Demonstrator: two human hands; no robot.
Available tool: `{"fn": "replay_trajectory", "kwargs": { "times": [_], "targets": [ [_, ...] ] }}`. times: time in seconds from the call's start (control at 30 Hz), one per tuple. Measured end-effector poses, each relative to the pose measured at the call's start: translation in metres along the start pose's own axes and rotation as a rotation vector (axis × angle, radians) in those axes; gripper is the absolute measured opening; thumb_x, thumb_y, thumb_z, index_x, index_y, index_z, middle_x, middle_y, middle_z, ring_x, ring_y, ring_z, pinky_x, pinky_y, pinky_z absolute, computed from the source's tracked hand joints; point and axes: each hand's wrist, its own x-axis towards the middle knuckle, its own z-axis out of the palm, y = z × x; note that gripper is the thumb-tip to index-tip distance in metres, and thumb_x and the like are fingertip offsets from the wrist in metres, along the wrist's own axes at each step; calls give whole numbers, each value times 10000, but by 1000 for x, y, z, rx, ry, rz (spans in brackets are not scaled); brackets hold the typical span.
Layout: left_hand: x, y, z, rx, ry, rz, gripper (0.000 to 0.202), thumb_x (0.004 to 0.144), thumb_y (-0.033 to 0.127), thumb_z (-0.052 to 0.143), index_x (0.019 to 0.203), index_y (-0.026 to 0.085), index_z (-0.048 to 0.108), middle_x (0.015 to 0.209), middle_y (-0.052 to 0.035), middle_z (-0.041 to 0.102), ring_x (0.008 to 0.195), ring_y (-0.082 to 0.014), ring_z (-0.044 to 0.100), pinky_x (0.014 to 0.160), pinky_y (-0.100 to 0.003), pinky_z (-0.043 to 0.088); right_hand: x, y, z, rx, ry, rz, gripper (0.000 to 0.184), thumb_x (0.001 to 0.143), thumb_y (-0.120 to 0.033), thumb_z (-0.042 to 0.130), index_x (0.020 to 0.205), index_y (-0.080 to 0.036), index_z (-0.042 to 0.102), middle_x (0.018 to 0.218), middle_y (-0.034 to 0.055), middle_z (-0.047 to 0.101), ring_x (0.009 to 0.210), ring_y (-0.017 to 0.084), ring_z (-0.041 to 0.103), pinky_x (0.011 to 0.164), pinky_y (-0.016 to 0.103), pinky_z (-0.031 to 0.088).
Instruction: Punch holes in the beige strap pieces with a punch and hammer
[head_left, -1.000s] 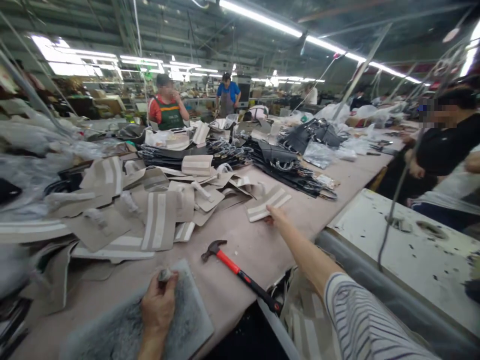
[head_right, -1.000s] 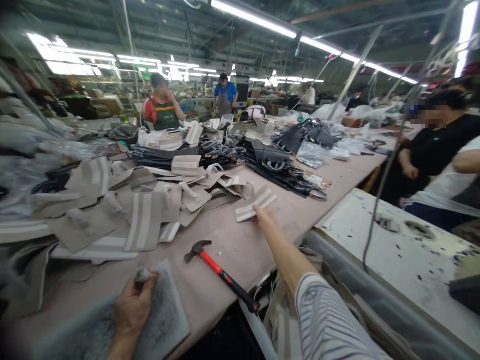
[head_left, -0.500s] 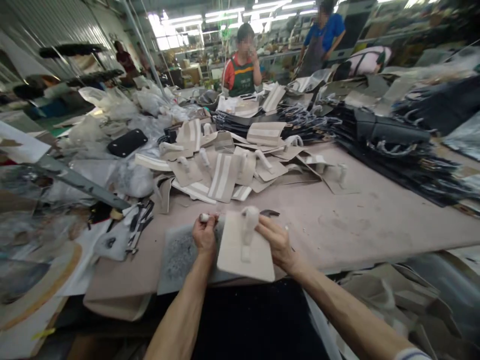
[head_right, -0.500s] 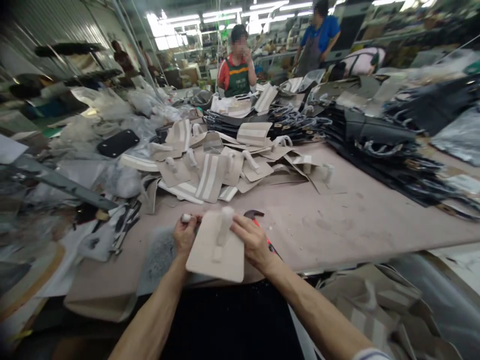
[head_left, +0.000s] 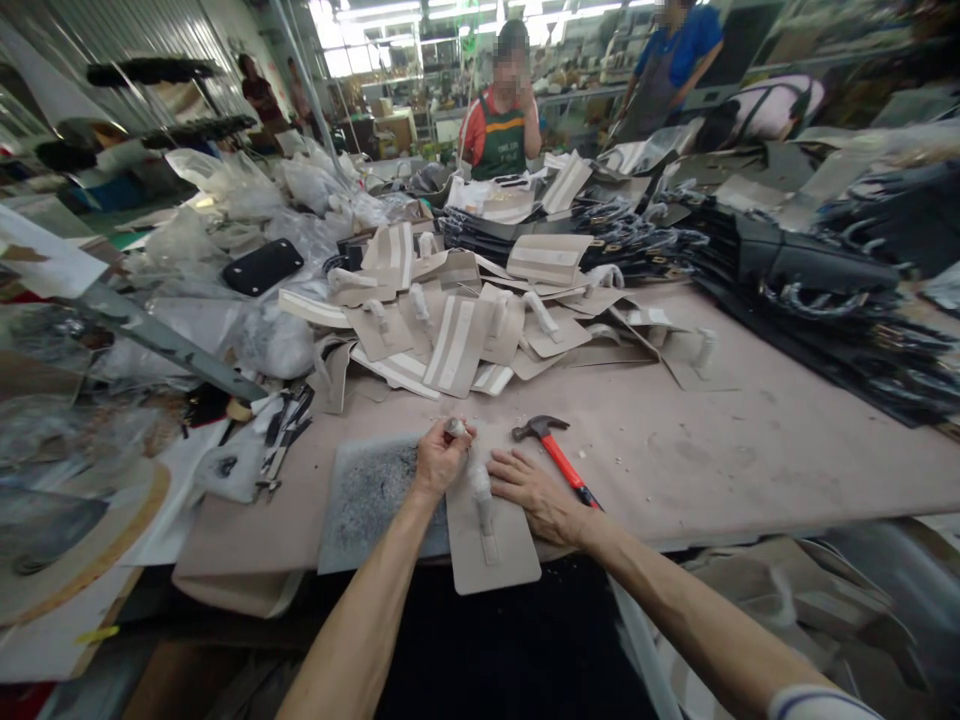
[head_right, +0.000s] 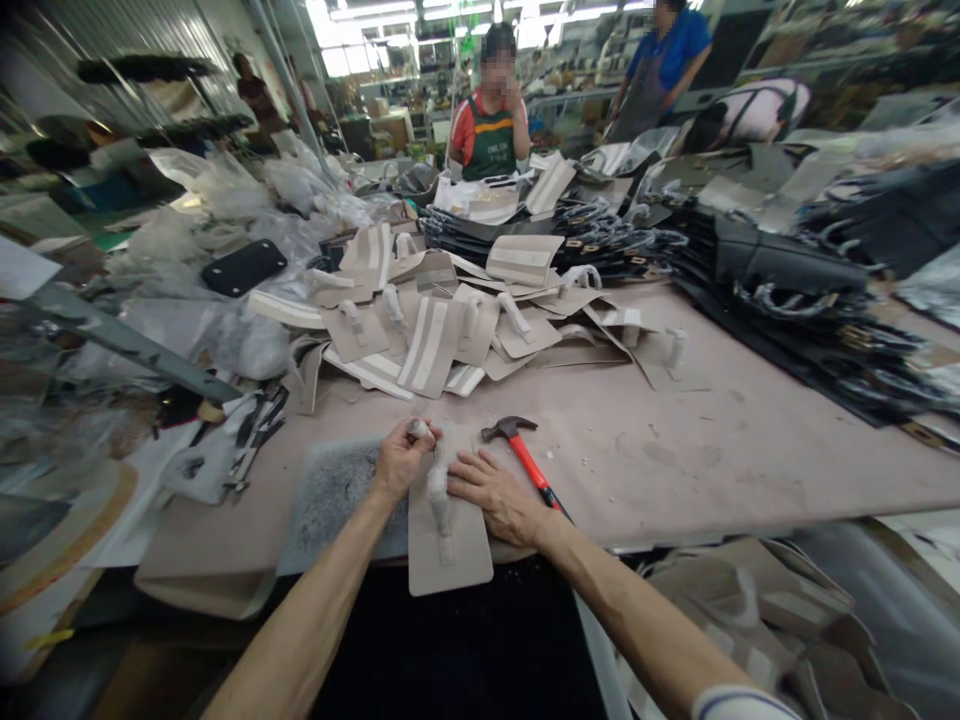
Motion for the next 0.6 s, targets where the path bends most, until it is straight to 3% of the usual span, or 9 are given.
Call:
{"fn": "replay_trajectory", "kwargs": {
  "times": [0.13,0.2,0.33,0.4,0.5,0.6],
  "targets": [
    [3,-8,-1,-6,13,-13,433,702,424,768,1014,160,624,858,-48,743,788,-172,706,767,-291,558,2,-2,2,27,9,16,455,918,-312,550,1368,-247,560,1476,110,486,1450,280,299,1177,539,242],
    [3,-11,-2,-5,10,-18,423,708,416,765,1014,159,623,864,-51,744,798,-175,710,783,-298,559,-2,-1,5,31,31,25,496,907,-258,525,1403,-231,520,1494,116,462,1452,283,294,1172,557,246],
    [4,-16,-2,-15,-8,-40,374,710,385,762,978,165,621,873,-54,751,829,-183,718,802,-303,561,-21,4,6,-39,210,74,538,889,-119,433,1414,-219,489,1477,118,473,1425,282,333,1143,575,291],
    [5,-17,-2,-7,-17,-47,357,714,373,758,971,166,621,881,-58,755,838,-187,719,804,-307,560,-35,9,4,-107,371,199,456,904,-126,425,1337,-198,549,1390,134,540,1334,287,437,1082,541,378],
    [6,-18,-2,25,-11,-40,331,726,357,746,968,166,626,883,-61,756,834,-188,720,804,-310,559,-58,16,0,-217,532,504,327,935,-213,443,1216,-162,603,1217,156,611,1120,287,560,949,469,466],
    [6,-17,0,62,2,-30,313,731,352,740,960,169,630,878,-54,756,828,-185,718,794,-301,556,-76,16,-2,-259,451,757,309,935,-343,496,1165,-166,602,1060,124,631,948,266,603,837,405,486]
  ]
}}
